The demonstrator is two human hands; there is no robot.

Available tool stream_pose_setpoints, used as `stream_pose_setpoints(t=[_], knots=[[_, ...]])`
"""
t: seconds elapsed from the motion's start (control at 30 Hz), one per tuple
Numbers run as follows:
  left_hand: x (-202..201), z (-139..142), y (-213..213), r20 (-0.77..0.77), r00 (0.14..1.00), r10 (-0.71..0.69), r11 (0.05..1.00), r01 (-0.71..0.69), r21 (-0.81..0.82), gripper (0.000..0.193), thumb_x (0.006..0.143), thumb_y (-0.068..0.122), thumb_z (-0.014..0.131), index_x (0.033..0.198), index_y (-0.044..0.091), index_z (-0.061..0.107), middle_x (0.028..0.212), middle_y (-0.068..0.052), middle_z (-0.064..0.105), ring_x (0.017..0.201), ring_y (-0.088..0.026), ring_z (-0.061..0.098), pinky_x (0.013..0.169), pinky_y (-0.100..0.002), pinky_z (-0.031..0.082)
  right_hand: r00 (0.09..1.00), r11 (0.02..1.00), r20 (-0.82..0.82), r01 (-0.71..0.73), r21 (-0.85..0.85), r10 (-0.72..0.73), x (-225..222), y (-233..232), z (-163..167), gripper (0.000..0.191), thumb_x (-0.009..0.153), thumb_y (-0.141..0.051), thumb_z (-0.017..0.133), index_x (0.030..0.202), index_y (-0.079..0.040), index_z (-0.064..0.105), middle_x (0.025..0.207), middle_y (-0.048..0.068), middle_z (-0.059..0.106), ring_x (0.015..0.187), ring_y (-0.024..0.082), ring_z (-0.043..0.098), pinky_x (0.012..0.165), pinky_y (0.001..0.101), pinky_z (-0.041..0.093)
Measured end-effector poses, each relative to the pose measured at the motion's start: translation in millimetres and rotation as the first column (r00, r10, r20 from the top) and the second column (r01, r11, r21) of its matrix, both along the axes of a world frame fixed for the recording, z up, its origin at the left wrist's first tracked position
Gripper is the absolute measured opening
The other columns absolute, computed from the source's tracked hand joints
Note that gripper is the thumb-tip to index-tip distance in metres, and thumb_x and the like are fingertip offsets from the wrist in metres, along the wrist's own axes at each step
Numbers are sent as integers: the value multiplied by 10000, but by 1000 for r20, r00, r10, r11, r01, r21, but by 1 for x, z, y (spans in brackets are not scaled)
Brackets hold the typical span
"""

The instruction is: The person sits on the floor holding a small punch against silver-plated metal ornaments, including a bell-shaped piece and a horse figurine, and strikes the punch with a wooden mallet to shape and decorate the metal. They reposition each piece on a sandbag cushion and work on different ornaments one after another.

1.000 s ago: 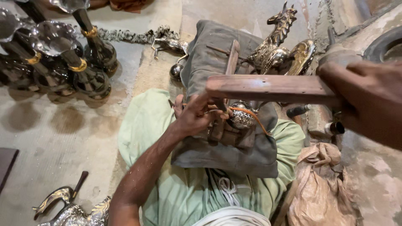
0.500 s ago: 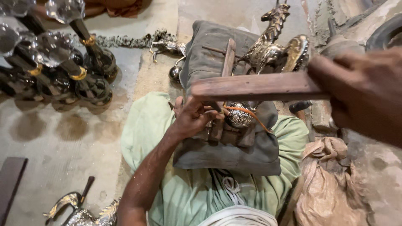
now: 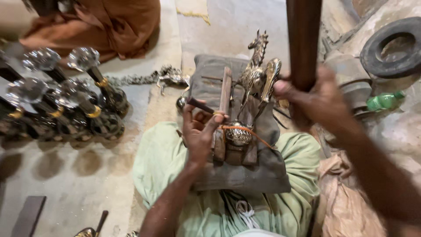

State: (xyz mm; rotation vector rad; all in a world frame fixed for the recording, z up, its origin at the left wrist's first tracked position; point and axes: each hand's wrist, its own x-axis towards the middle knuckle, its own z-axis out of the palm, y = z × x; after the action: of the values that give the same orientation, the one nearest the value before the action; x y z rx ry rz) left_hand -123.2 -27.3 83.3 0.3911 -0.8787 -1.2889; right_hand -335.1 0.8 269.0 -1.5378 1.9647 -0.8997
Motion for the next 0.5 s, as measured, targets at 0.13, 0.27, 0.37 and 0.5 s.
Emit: stream_pose_setpoints(t=[0.13, 0.27, 0.37, 0.5], knots=[[-35, 22, -7, -192, 979, 65, 985, -32, 169, 466, 941, 33, 704, 1319, 82, 437, 966, -94, 679, 852, -198, 717, 790, -358, 624, 843, 925, 438, -164, -343, 311, 19, -10, -40, 446, 877, -132, 780, 1237, 24, 568, 1070, 115, 752, 945, 192, 758, 856, 338, 636], [-54, 28, -14, -143, 963, 228, 970, -211, 123, 472, 963, 41, 697, 1357, 63, 437, 985, -77, 667, 877, -163, 680, 795, -304, 594, 844, 890, 417, -142, -433, 337, 32, -9, -48, 382, 881, -20, 743, 1209, 32, 556, 1030, 113, 734, 912, 181, 763, 826, 311, 643], [-58, 25, -9, -78, 930, 359, 933, -357, 45, 440, 990, 19, 708, 1346, 38, 449, 1016, -62, 646, 912, -151, 645, 814, -288, 578, 889, 871, 267, -236, -430, 373, 24, 10, -48, 296, 926, -10, 740, 1171, 66, 593, 1058, 146, 744, 975, 215, 764, 815, 327, 624], [-58, 11, 17, 21, 932, 363, 927, -363, 91, 435, 983, 1, 687, 1337, 43, 437, 1081, -59, 660, 978, -136, 631, 823, -243, 507, 789, 698, 154, -412, -586, 595, 12, 34, -74, 464, 934, 19, 712, 1312, 11, 444, 1067, 149, 714, 1034, 253, 743, 910, 364, 632]])
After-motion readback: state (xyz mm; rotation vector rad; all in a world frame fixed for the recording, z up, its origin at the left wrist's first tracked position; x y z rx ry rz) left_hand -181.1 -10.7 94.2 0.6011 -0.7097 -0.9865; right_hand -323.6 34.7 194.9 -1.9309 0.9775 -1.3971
